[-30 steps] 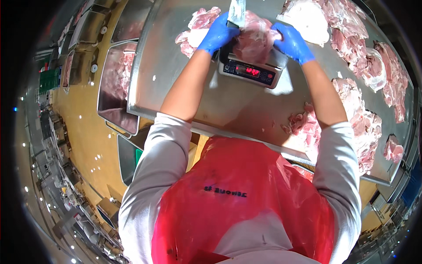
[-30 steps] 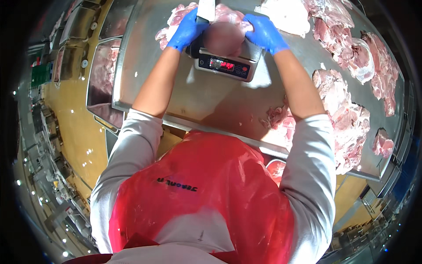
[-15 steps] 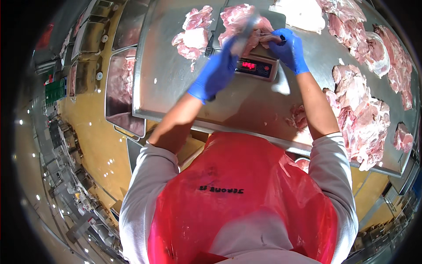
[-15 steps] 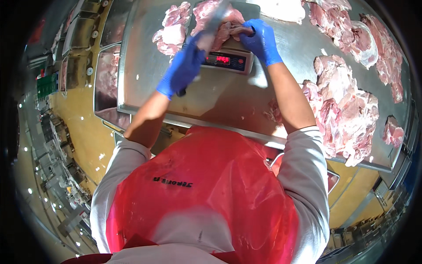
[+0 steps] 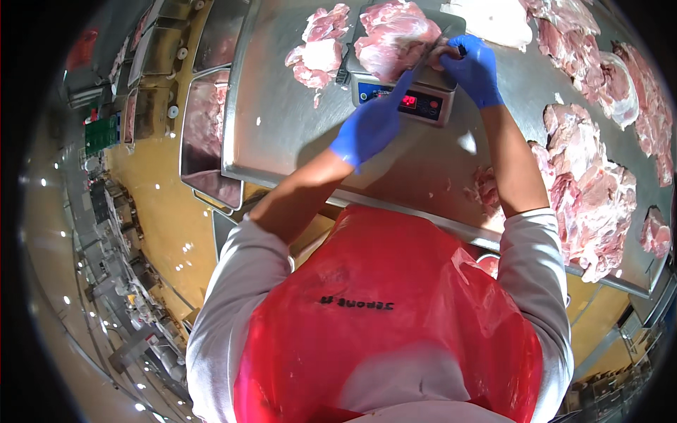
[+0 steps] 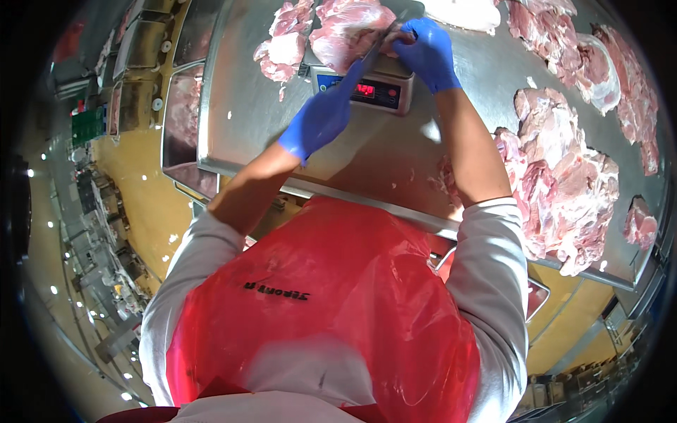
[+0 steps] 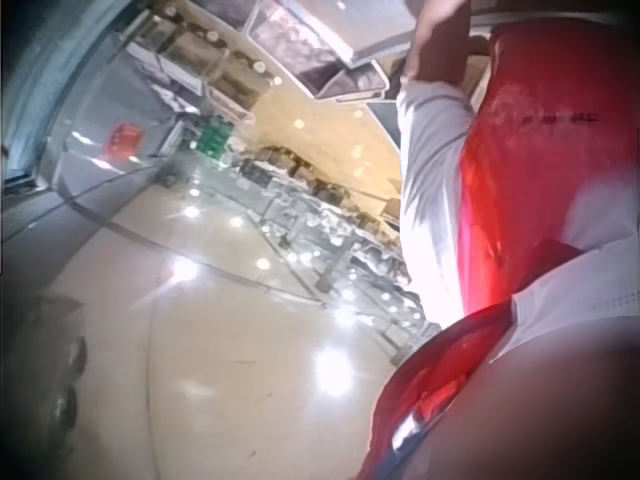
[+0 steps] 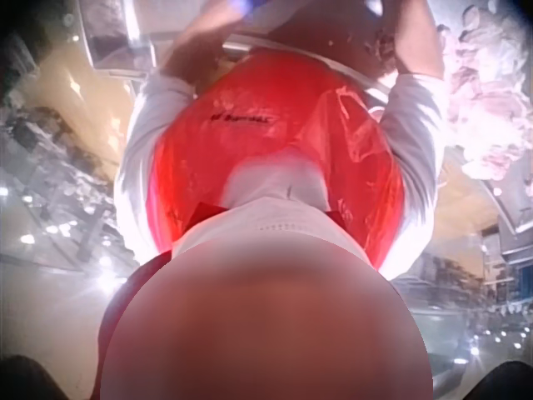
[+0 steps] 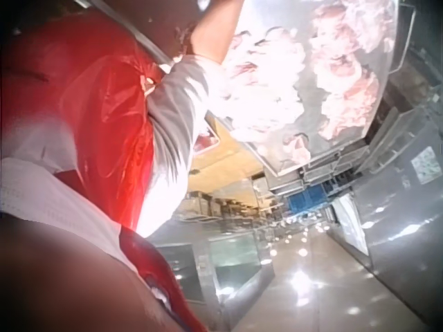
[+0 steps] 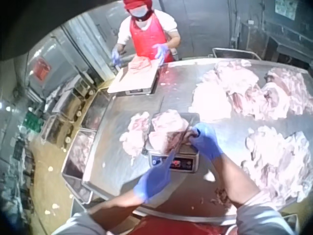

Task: The person uses a knife to trim and portion raw meat on a stainless steel table. They place the meat on a digital scale to check the weight, then move the cut pieces into a green plastic bin. The process involves repetitive cutting, weighing, and sorting of the meat.

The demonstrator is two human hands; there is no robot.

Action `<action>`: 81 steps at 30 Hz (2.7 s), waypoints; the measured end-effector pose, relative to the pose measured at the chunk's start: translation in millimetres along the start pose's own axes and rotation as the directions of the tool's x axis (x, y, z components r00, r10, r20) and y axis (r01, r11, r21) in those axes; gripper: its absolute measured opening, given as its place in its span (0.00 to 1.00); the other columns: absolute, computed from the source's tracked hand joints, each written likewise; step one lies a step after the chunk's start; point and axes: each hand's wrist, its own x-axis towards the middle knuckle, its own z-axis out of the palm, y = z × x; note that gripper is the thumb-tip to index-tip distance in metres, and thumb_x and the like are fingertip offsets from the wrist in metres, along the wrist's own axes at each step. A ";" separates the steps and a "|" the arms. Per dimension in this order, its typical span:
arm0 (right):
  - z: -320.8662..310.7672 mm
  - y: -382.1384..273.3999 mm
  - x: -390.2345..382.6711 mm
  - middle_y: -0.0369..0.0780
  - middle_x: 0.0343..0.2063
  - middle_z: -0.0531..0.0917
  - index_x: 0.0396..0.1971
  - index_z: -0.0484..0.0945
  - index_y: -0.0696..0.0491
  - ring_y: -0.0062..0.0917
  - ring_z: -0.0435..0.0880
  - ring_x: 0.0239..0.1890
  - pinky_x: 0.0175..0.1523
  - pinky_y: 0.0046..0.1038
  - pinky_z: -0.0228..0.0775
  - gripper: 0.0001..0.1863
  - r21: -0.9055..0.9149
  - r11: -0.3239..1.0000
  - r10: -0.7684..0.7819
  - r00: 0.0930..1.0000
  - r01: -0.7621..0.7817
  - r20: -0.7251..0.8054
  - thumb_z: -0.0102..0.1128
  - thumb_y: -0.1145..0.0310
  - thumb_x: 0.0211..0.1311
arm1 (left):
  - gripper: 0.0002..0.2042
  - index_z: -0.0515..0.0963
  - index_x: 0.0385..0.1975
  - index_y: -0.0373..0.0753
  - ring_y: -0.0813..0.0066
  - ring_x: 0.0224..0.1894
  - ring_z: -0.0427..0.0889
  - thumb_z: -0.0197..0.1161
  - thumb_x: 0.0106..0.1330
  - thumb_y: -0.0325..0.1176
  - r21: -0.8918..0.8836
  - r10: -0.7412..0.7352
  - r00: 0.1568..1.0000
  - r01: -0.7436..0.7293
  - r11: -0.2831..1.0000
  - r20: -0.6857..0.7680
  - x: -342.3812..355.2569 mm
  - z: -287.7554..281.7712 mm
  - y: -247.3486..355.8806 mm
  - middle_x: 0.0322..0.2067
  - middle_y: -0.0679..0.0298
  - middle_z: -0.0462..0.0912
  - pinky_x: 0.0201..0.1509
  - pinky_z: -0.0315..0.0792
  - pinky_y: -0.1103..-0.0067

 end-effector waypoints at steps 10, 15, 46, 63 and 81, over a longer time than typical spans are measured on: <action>9.1 -27.9 -8.4 0.43 0.30 0.81 0.31 0.76 0.52 0.42 0.83 0.35 0.39 0.39 0.74 0.15 -0.031 0.991 0.132 0.983 -0.129 0.124 0.69 0.60 0.46 | 0.36 0.50 0.72 0.43 0.41 0.30 0.80 0.49 0.60 0.21 -0.067 -0.072 0.994 0.077 0.995 0.078 67.2 -32.3 8.7 0.29 0.40 0.80 0.34 0.72 0.57; 15.8 -18.3 2.3 0.43 0.26 0.79 0.26 0.74 0.51 0.43 0.82 0.32 0.36 0.39 0.74 0.11 -0.167 0.970 0.175 0.984 -0.177 -0.022 0.67 0.63 0.47 | 0.36 0.51 0.72 0.42 0.46 0.25 0.79 0.51 0.61 0.22 -0.177 0.063 0.996 -0.074 0.981 -0.068 48.4 -16.6 -0.7 0.23 0.41 0.76 0.33 0.72 0.60; -163.9 20.7 -83.9 0.35 0.37 0.83 0.43 0.81 0.56 0.20 0.80 0.43 0.49 0.25 0.73 0.16 0.115 0.865 0.485 0.873 -0.488 0.056 0.71 0.68 0.55 | 0.17 0.74 0.49 0.35 0.82 0.19 0.74 0.64 0.60 0.19 -0.737 -0.458 0.888 0.340 0.585 0.046 -52.8 -120.4 -10.1 0.25 0.66 0.79 0.24 0.71 0.83; -140.2 26.2 8.2 0.34 0.48 0.82 0.52 0.79 0.53 0.20 0.78 0.49 0.55 0.25 0.70 0.15 0.193 0.944 0.237 0.955 -0.269 0.176 0.58 0.70 0.66 | 0.25 0.68 0.57 0.35 0.58 0.55 0.78 0.53 0.57 0.13 -0.992 -0.528 0.847 0.106 0.069 0.054 -33.4 -46.0 -69.3 0.47 0.55 0.77 0.53 0.81 0.59; 10.9 -3.5 29.2 0.51 0.35 0.83 0.45 0.79 0.50 0.48 0.81 0.42 0.47 0.42 0.74 0.17 0.008 0.996 0.083 0.951 -0.090 0.299 0.60 0.68 0.54 | 0.16 0.74 0.45 0.35 0.76 0.36 0.79 0.63 0.57 0.21 -0.822 -0.430 0.805 -0.120 0.557 -0.409 94.5 -29.4 -49.9 0.36 0.65 0.81 0.41 0.75 0.78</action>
